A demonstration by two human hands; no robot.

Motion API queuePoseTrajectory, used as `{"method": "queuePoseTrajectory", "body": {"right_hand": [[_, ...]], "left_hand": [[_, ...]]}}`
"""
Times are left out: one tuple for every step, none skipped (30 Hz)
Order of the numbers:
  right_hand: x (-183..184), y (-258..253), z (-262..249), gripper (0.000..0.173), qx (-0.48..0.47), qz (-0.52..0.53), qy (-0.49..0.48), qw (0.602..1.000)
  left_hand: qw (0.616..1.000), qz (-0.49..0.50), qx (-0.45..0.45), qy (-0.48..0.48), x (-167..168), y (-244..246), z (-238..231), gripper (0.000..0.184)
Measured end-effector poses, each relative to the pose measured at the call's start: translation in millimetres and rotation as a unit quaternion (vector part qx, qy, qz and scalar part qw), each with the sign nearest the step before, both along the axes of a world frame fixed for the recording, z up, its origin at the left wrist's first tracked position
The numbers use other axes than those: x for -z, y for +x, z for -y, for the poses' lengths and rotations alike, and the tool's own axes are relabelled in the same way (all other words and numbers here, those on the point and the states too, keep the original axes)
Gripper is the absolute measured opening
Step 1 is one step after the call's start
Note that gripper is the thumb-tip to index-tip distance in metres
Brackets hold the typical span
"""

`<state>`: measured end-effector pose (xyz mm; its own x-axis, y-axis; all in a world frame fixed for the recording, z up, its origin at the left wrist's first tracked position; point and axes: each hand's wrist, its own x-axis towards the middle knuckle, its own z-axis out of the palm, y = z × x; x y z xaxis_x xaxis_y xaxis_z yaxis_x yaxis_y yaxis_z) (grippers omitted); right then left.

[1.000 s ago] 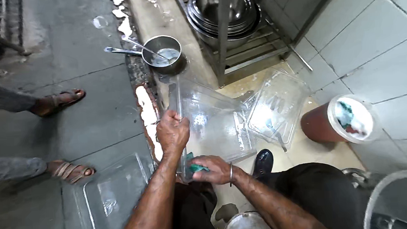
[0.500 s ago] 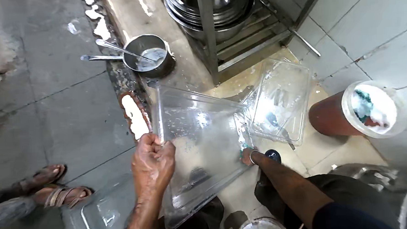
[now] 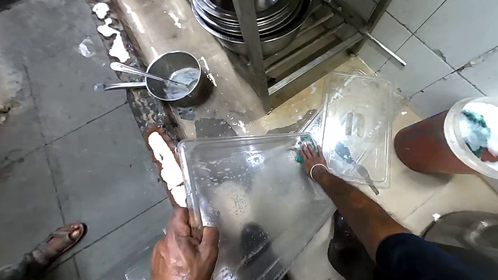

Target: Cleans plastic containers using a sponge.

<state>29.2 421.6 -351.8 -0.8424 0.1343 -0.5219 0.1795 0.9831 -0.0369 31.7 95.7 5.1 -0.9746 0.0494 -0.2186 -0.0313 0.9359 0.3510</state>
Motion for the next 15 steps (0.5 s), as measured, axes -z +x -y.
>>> {"method": "queuePoseTrajectory", "body": {"right_hand": [[-1.0, 12.0, 9.4, 0.068, 0.011, 0.024, -0.01, 1.0], [-2.5, 27.5, 19.9, 0.071, 0.02, 0.058, -0.022, 0.998], [-4.5, 42.9, 28.1, 0.076, 0.024, 0.09, -0.028, 0.995], [-8.4, 57.0, 34.5, 0.079, 0.023, 0.122, -0.03, 0.992], [-13.3, 68.3, 40.6, 0.081, 0.017, 0.156, -0.032, 0.987], [-19.3, 76.3, 46.8, 0.08, 0.022, 0.18, -0.046, 0.982], [-26.4, 80.7, 54.2, 0.072, 0.044, 0.203, -0.066, 0.976], [-30.2, 84.2, 61.4, 0.066, 0.076, 0.211, -0.081, 0.971], [-31.7, 85.3, 66.5, 0.061, 0.112, 0.203, -0.091, 0.968], [-34.0, 82.9, 71.2, 0.059, 0.15, 0.193, -0.094, 0.965], [-38.5, 79.5, 75.9, 0.059, 0.187, 0.193, -0.097, 0.958], [-43.4, 76.2, 79.0, 0.062, 0.223, 0.196, -0.1, 0.95], [-50.4, 73.2, 79.3, 0.063, 0.258, 0.203, -0.108, 0.938], [-57.4, 70.9, 76.8, 0.061, 0.291, 0.212, -0.121, 0.925], [-62.0, 68.6, 71.6, 0.057, 0.316, 0.218, -0.138, 0.913]], "left_hand": [[1.0, -0.009, -0.004, 0.009, 1.4, -0.2, -0.7, 0.024], [1.0, -0.018, -0.007, 0.021, 3.0, -0.8, -1.6, 0.022], [0.999, -0.027, -0.007, 0.034, 4.5, -2.4, -3.5, 0.02], [0.999, -0.03, -0.008, 0.043, 4.7, -3.7, -5.8, 0.019], [0.998, -0.032, -0.009, 0.048, 4.2, -4.2, -7.6, 0.019], [0.998, -0.032, -0.012, 0.053, 3.0, -4.1, -9.7, 0.019], [0.998, -0.033, -0.013, 0.059, 2.2, -3.4, -12.0, 0.019], [0.997, -0.036, -0.015, 0.062, 2.0, -2.3, -14.3, 0.02], [0.997, -0.039, -0.014, 0.065, 2.1, -1.7, -16.5, 0.02], [0.997, -0.042, -0.013, 0.066, 2.2, -2.1, -17.7, 0.02], [0.997, -0.044, -0.013, 0.065, 2.1, -2.1, -17.6, 0.021], [0.997, -0.046, -0.014, 0.061, 2.7, -2.1, -16.9, 0.02], [0.997, -0.046, -0.015, 0.058, 3.3, -2.1, -16.4, 0.02], [0.997, -0.041, -0.016, 0.056, 3.3, -2.0, -16.0, 0.021], [0.998, -0.037, -0.016, 0.052, 2.6, -2.6, -15.7, 0.021]]}}
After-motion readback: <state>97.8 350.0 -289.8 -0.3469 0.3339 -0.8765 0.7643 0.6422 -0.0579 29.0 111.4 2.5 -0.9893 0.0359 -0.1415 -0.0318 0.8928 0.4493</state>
